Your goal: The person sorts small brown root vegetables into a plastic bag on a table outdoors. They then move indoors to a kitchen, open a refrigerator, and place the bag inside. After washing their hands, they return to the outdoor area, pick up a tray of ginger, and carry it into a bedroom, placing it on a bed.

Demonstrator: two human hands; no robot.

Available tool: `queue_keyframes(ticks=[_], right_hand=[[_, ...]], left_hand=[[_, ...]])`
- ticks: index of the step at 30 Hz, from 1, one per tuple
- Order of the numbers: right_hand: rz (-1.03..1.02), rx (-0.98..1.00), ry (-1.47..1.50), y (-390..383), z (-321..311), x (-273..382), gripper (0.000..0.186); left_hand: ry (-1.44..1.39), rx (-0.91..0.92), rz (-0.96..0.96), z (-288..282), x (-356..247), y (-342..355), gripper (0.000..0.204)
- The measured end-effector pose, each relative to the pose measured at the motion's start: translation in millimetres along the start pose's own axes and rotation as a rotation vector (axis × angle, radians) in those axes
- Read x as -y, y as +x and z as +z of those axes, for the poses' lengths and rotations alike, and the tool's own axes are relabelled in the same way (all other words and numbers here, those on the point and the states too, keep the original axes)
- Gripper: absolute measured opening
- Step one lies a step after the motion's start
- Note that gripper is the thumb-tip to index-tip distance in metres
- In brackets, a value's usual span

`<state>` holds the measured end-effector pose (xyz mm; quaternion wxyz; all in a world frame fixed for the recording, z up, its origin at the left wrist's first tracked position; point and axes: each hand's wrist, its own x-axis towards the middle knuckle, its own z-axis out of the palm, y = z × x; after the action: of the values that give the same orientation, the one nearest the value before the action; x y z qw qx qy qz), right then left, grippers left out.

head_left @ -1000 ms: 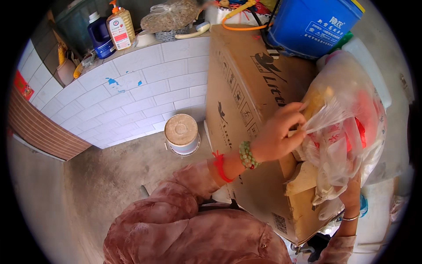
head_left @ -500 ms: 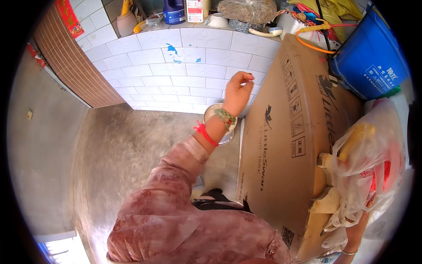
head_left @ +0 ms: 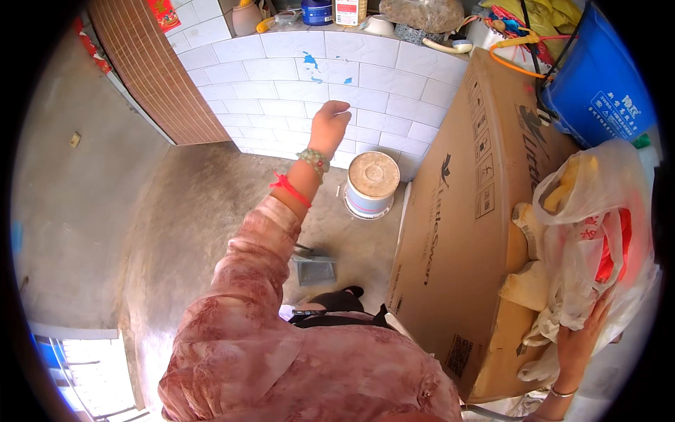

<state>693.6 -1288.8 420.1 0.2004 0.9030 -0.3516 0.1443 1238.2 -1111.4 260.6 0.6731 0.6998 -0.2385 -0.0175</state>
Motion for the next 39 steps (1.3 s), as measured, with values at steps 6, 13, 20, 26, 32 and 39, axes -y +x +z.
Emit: queue_keyframes(ticks=[6, 13, 20, 26, 32, 39], right_hand=[[0.001, -0.014, -0.018, -5.9, 5.1, -6.8, 0.071], [0.084, 0.168, -0.145, -19.6, 13.6, -38.5, 0.067], [0.223, 0.208, -0.163, 10.3, 47.4, -20.0, 0.068], [0.274, 0.266, -0.163, 45.1, 74.0, -5.5, 0.069], [0.300, 0.289, -0.171, 68.4, 86.8, 4.1, 0.070], [0.308, 0.311, -0.180, 77.4, 88.0, 14.4, 0.071]], left_hand=[[0.216, -0.044, -0.006, -30.2, 28.2, 25.7, 0.029], [0.511, -0.142, 0.030, -51.3, 62.5, 129.5, 0.037], [0.929, -0.239, 0.124, -78.2, 98.3, 289.4, 0.044], [1.188, -0.162, -0.059, -96.1, 125.2, 381.9, 0.054], [1.299, 0.008, -0.086, -95.2, 138.8, 435.9, 0.055], [1.338, -0.023, -0.060, -96.4, 155.7, 468.3, 0.053]])
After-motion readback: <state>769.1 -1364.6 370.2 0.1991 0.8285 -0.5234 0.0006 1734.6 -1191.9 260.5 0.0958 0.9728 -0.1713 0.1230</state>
